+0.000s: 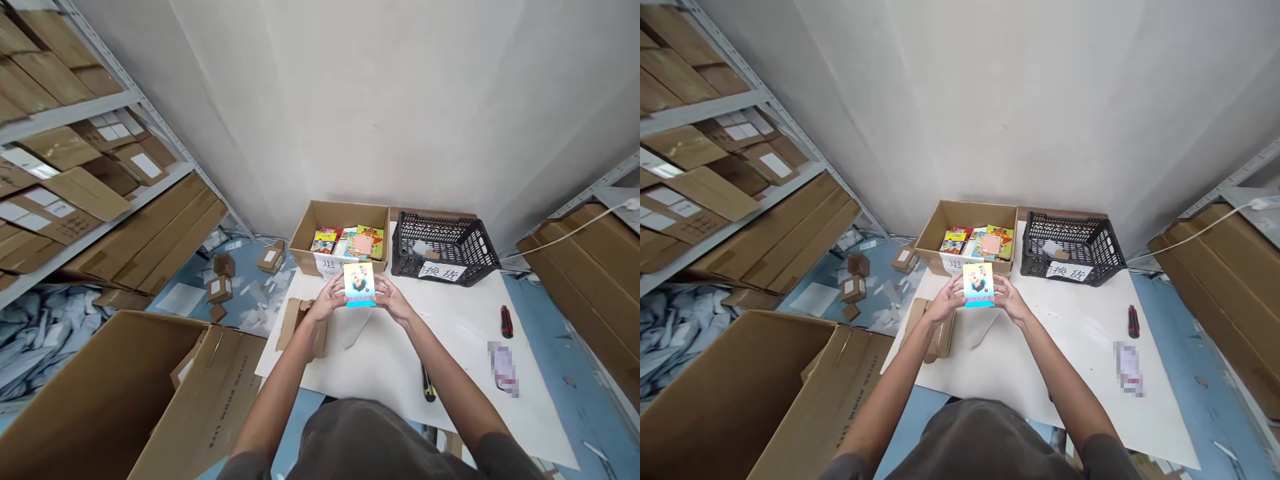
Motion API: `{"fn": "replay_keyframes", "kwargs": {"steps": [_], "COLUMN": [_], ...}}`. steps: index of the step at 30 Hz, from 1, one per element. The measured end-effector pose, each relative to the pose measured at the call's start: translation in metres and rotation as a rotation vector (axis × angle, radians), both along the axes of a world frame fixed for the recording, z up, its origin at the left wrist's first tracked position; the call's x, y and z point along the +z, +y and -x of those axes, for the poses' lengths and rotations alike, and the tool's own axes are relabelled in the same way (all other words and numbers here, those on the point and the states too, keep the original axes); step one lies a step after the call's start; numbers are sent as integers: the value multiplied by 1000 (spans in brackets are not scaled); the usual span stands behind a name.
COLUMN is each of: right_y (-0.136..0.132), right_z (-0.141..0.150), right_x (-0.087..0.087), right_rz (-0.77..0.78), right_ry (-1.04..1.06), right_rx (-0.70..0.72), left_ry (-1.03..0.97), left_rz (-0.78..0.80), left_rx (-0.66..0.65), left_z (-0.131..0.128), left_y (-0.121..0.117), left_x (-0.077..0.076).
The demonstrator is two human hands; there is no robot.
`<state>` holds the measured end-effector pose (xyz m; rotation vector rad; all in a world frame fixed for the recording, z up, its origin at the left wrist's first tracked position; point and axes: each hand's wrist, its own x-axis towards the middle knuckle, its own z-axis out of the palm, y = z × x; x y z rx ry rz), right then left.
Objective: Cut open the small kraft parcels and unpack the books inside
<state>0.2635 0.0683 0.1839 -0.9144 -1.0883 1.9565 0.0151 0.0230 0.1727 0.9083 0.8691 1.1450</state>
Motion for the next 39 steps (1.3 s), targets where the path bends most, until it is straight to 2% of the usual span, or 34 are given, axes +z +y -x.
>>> {"fn": "replay_keyframes", "kwargs": {"steps": [3,7,12,15,18,20,22,25,28,31,34,37,39], "right_y": [31,73,134,177,202,200,184,143,100,57,10,-39,-68], "right_z": [19,44,72,75,67,60,54,50,44,29,8,-11,-22], "right_x": [-5,-19,-41,-50,-56,-60,-66,-78,-99,-134,-176,-212,-232], "right_rz": [15,18,-31,-118,-219,-299,-386,-457,-416,-318,-199,-72,1], "right_ry": [-47,-135,-194,-342,-633,-713,-680,-630,-661,-730,-820,-907,-948], "right_rx": [-33,-112,-251,-400,-582,-614,-577,-460,-305,-240,-236,-183,-132], "left_ry": [-25,-11,62,195,479,640,714,740,737,819,1028,1248,1321], "left_rz": [26,13,-60,-50,-26,-86,-189,-266,-219,-105,103,339,394], "left_rx": [20,26,20,71,234,337,404,462,374,134,-82,-141,-150], "left_z": [17,36,45,42,42,46,48,38,7,-29,-52,-56,-56], "left_y": [32,82,162,213,241,239,221,174,122,83,67,64,60], "left_x": [-11,-34,-60,-67,-68,-67,-64,-64,-75,-105,-146,-186,-210]}}
